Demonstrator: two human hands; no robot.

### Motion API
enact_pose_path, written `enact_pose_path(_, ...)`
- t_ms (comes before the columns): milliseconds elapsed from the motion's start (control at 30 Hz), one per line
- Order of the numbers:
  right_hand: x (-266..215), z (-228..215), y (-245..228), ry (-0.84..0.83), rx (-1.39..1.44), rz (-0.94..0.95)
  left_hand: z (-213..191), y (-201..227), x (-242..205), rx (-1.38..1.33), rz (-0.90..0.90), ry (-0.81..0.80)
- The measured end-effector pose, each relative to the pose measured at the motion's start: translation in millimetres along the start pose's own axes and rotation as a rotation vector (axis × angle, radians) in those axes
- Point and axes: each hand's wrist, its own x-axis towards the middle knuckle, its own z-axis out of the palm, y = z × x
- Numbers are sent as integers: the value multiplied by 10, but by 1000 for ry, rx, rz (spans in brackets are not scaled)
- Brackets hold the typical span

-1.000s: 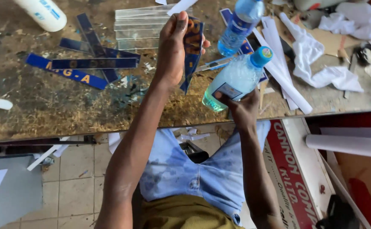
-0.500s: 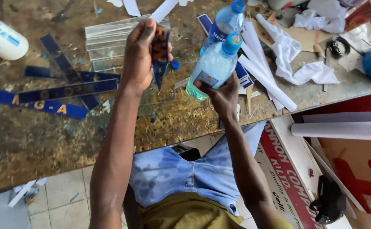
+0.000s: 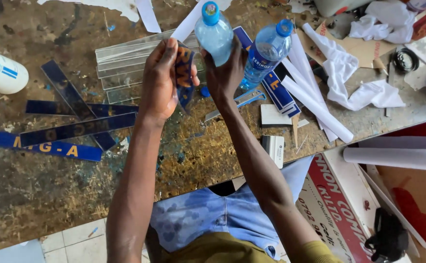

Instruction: The person places a blue sign with yellow text on a cluttered workbench and smooths it down. They then use a small white block to rub the surface of the sign. Later, they pick up a white spray bottle, unscrew the cap, and pour a liquid into a paper cup.

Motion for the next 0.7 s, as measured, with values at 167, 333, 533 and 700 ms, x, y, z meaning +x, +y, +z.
enact_pose_path(167,-33,95,202,7,30,-31,-83,-105,-37,-11,5,12)
enact_pose_path(333,-253,-59,268,-113,91,-19,-105,-300,-37,-10,21,25)
enact_pose_path(533,-554,-339,122,-150,82,-89,-10,-391,-144,-23,81,17)
enact_pose_path(700,-882,-1014,-342,-512,828,277,-67,-598,-147,-205,68,104)
